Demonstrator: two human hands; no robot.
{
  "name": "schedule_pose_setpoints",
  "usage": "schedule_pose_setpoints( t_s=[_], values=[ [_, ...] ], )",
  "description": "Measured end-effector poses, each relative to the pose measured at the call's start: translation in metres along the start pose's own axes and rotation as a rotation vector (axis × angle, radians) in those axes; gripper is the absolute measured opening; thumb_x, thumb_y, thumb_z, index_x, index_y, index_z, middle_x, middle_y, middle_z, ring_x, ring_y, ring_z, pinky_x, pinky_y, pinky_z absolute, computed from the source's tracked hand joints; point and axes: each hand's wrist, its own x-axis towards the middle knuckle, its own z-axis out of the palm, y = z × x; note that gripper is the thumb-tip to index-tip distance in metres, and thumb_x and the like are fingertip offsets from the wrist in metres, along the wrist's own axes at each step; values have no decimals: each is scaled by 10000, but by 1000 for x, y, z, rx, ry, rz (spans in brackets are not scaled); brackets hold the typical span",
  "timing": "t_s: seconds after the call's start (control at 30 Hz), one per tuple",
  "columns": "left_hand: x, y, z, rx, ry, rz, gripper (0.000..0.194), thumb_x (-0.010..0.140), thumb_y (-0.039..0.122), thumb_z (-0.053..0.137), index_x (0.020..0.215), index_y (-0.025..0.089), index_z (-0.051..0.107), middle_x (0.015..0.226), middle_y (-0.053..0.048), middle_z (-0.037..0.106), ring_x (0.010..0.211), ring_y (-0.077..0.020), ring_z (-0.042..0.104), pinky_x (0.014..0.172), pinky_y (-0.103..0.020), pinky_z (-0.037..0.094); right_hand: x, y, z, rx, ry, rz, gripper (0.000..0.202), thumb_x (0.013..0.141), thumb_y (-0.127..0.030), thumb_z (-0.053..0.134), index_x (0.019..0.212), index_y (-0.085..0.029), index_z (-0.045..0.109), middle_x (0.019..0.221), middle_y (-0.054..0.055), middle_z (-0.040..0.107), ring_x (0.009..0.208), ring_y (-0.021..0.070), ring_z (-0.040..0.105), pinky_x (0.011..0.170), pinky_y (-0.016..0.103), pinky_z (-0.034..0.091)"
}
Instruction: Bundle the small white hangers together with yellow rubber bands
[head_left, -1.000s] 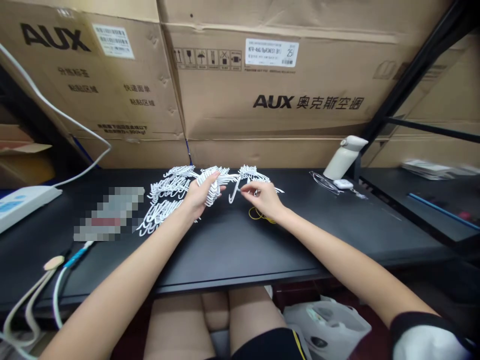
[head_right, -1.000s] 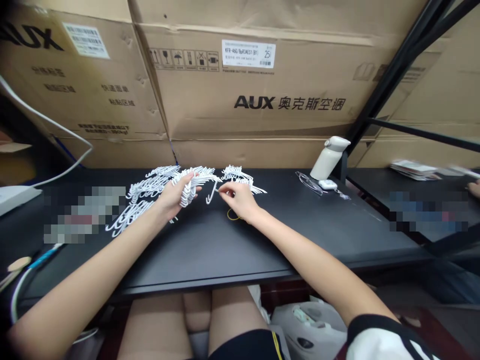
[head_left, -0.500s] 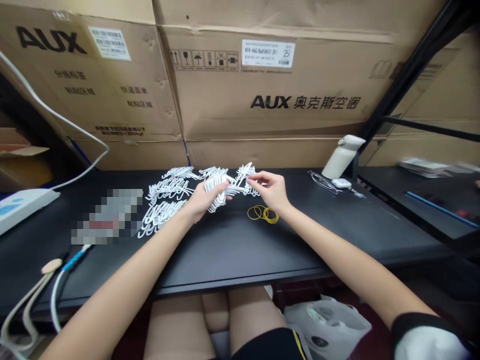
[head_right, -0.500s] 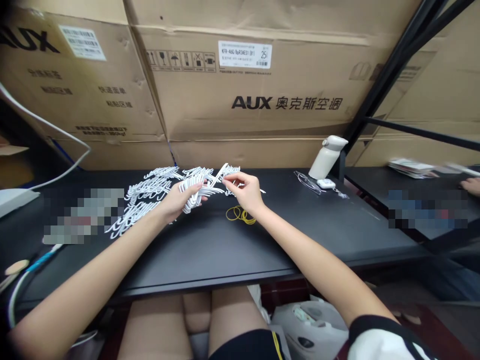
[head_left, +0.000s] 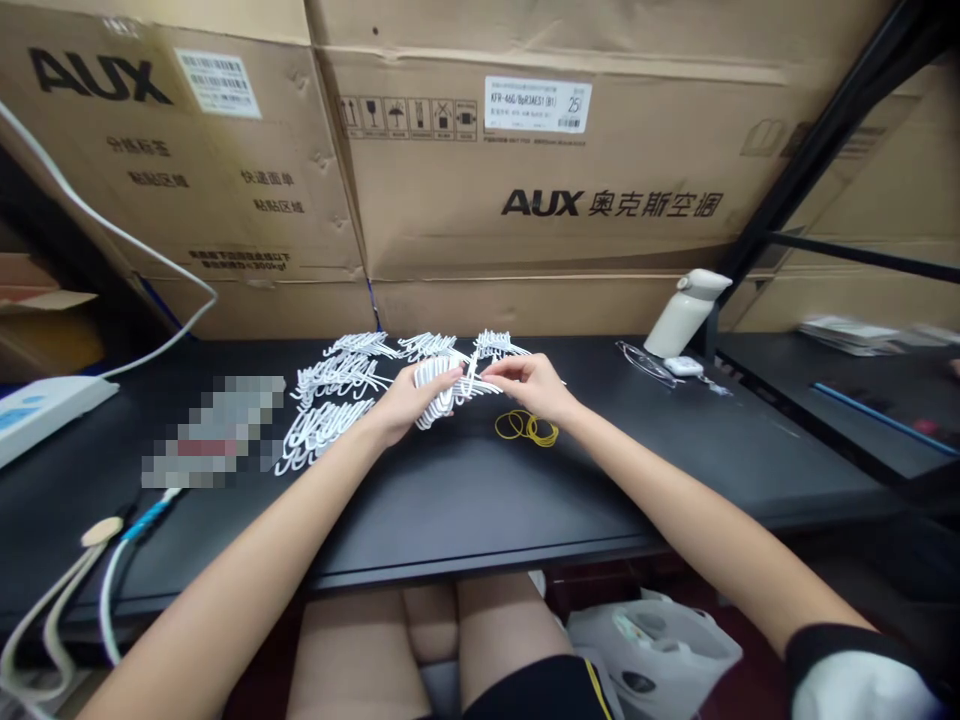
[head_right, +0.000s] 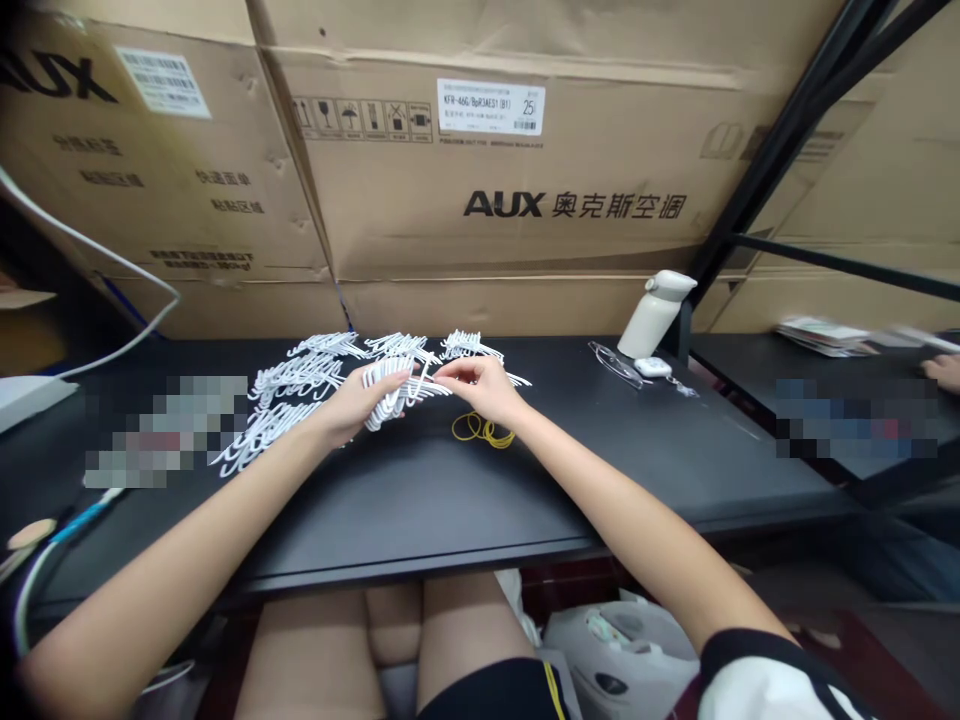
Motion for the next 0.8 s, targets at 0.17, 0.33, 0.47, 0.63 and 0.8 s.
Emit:
schedule_pose_setpoints(
  t_s=[0.17, 0.33, 0.47, 0.63, 0.8],
  values=[
    [-1, 0, 0, 22, -27, -9, 415, 668, 413, 758, 976, 146, 677, 776, -70, 704, 645, -165, 631, 542, -250, 518, 0, -2, -2, 76, -62, 162, 245, 690, -380, 714, 781, -154, 728, 631, 10, 651, 468, 75, 447, 435, 228, 327],
    [-1, -3, 0, 82, -17, -9, 416, 661, 440, 755, 958, 158, 685, 784, -69, 705, 654, -175, 636, 555, -258, 511, -4, -4, 4, -36, -18, 24, 189, 730, -339, 674, 749, -155, 715, 724, 39, 692, 621, 127, 576, 560, 254, 443],
    [-1, -7, -1, 141, -18, 19, 395, 661, 451, 753, 905, 148, 684, 793, -76, 702, 675, -173, 636, 593, -258, 508, -11, -6, 12, -126, -15, -98, 160, 780, -305, 626, 766, -166, 705, 774, 42, 699, 707, 150, 616, 681, 286, 490],
    [-1, -8, 0, 166, 11, 39, 424, 645, 448, 765, 943, 156, 693, 822, -68, 704, 691, -168, 630, 612, -250, 502, -14, -1, 19, -127, 38, -119, 161, 797, -306, 617, 791, -168, 699, 799, 50, 703, 727, 159, 630, 705, 294, 506],
    [-2, -4, 0, 109, -41, 13, 357, 672, 451, 744, 842, 141, 696, 796, -79, 701, 668, -166, 624, 593, -252, 507, -12, -3, 17, -91, 43, -128, 158, 796, -301, 621, 780, -166, 701, 796, 50, 708, 725, 160, 635, 684, 287, 503]
  ],
)
